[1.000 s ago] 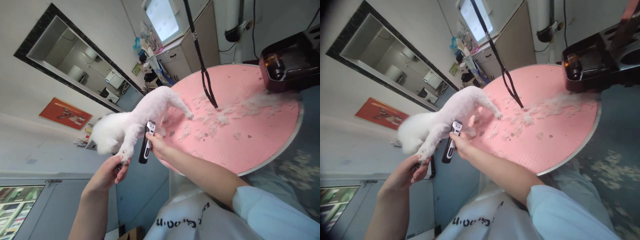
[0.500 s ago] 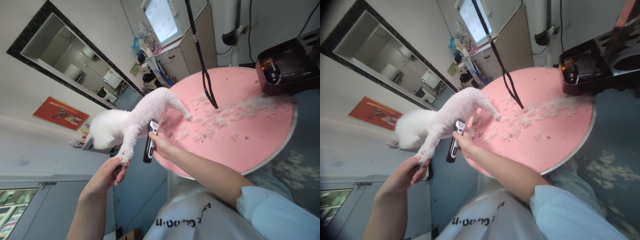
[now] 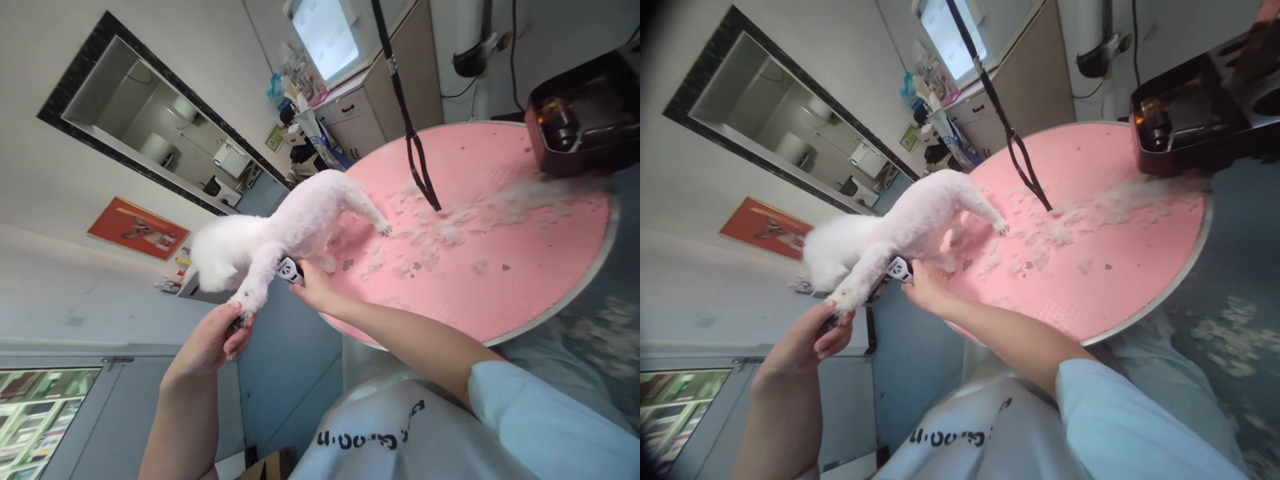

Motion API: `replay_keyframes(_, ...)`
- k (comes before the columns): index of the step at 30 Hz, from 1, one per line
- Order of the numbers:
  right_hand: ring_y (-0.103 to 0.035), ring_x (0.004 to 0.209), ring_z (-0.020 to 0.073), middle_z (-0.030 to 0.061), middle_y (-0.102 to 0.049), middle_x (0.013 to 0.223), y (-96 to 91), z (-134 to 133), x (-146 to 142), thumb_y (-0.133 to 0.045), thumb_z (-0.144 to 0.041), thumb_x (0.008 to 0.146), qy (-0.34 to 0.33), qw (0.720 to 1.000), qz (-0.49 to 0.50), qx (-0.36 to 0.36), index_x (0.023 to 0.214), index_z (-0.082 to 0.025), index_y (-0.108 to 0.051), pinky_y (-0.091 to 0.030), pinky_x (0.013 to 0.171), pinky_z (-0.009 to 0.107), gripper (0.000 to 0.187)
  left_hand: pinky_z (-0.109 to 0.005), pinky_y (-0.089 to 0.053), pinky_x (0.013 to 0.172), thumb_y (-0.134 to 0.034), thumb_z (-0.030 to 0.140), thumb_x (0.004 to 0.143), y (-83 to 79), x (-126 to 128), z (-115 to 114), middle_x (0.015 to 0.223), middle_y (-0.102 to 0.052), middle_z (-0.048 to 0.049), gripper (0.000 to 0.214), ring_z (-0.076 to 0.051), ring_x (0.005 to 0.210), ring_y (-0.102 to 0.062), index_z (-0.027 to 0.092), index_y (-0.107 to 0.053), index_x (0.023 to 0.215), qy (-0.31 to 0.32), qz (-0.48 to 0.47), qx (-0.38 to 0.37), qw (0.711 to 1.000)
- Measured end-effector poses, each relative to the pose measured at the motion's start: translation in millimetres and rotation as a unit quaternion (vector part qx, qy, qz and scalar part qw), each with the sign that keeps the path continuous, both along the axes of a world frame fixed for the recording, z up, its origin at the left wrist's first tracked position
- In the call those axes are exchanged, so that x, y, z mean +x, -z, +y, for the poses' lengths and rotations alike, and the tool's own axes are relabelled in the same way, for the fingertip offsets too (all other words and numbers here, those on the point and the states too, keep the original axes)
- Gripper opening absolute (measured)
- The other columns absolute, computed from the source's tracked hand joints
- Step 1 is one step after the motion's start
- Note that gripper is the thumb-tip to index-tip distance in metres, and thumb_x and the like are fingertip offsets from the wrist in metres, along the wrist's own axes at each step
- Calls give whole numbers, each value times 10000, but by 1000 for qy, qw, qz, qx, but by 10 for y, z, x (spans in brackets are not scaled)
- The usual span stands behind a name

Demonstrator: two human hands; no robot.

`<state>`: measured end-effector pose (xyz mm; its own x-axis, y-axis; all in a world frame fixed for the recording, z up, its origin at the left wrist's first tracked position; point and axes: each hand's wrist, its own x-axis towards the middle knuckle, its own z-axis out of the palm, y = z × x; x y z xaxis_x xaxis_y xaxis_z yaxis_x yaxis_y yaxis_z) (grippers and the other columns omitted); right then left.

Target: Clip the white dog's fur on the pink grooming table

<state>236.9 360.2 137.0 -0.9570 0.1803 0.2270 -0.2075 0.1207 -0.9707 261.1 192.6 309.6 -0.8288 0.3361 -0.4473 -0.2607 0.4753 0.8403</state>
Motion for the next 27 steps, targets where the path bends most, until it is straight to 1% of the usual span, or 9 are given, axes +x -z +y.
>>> replay_keyframes(3,-628,1101,271,93,-680,1181,-63,5,-50,-665,-201,790,-2,999,33,30,1218,-201,-545,-478,922,407,445,-170,-215,363,-712,680,712,1,8,-27,330,-293,88,548,-41,304,-220,168,-525,660,10,7,-5,1000)
replay_keyframes(5,-627,1113,270,100,-671,1217,-66,30,-74,-664,-193,795,-16,997,59,40,1247,-194,-536,-477,934,415,469,-177,-211,364,-699,696,713,-2,11,-35,330,-286,87,559,-46,304,-220,170,-520,653,25,12,-17,999)
replay_keyframes(11,-614,1155,273,127,-637,1278,-61,105,-49,-657,-146,793,-66,989,128,37,1303,-173,-521,-477,972,443,528,-209,-215,387,-622,812,697,-47,48,-33,331,-271,78,639,-68,316,-231,177,-557,656,50,57,-70,995)
replay_keyframes(14,-592,1199,275,132,-631,1288,-127,95,15,-655,-132,798,-89,981,167,35,1303,-174,-531,-457,1021,466,522,-229,-245,407,-576,875,675,-88,76,-29,334,-270,55,700,-80,338,-262,184,-542,568,66,96,-112,987)
replay_keyframes(16,-581,1211,275,135,-628,1287,-168,87,67,-647,-135,812,-101,973,205,34,1305,-178,-535,-456,1030,467,507,-241,-266,425,-540,885,696,-117,95,-25,343,-289,27,730,-89,360,-293,194,-460,473,91,130,-144,977)
replay_keyframes(18,-586,1189,274,139,-632,1265,-181,102,112,-644,-125,812,-119,961,243,46,1311,-172,-533,-468,1012,450,514,-248,-276,440,-498,882,729,-141,119,-20,361,-323,6,745,-96,385,-315,201,-397,443,115,166,-173,964)
replay_keyframes(20,-598,1146,267,131,-643,1221,-163,151,137,-648,-100,795,-134,955,253,76,1312,-166,-532,-473,993,433,533,-246,-276,453,-469,863,766,-151,147,-17,390,-359,1,723,-102,413,-327,201,-407,482,135,193,-201,951)
replay_keyframes(25,-600,1070,261,116,-649,1141,-132,332,139,-631,-56,783,-109,966,187,142,1264,-163,-550,-474,935,430,500,-241,-275,483,-408,717,899,-138,211,-24,493,-404,20,575,-116,481,-334,200,-459,653,189,226,-258,920)
replay_keyframes(27,-599,1052,257,110,-651,1121,-174,387,161,-637,-61,790,-126,956,206,164,1261,-165,-550,-475,909,413,490,-238,-290,510,-419,628,934,-144,235,-17,556,-443,14,498,-123,523,-370,199,-461,685,214,256,-299,894)
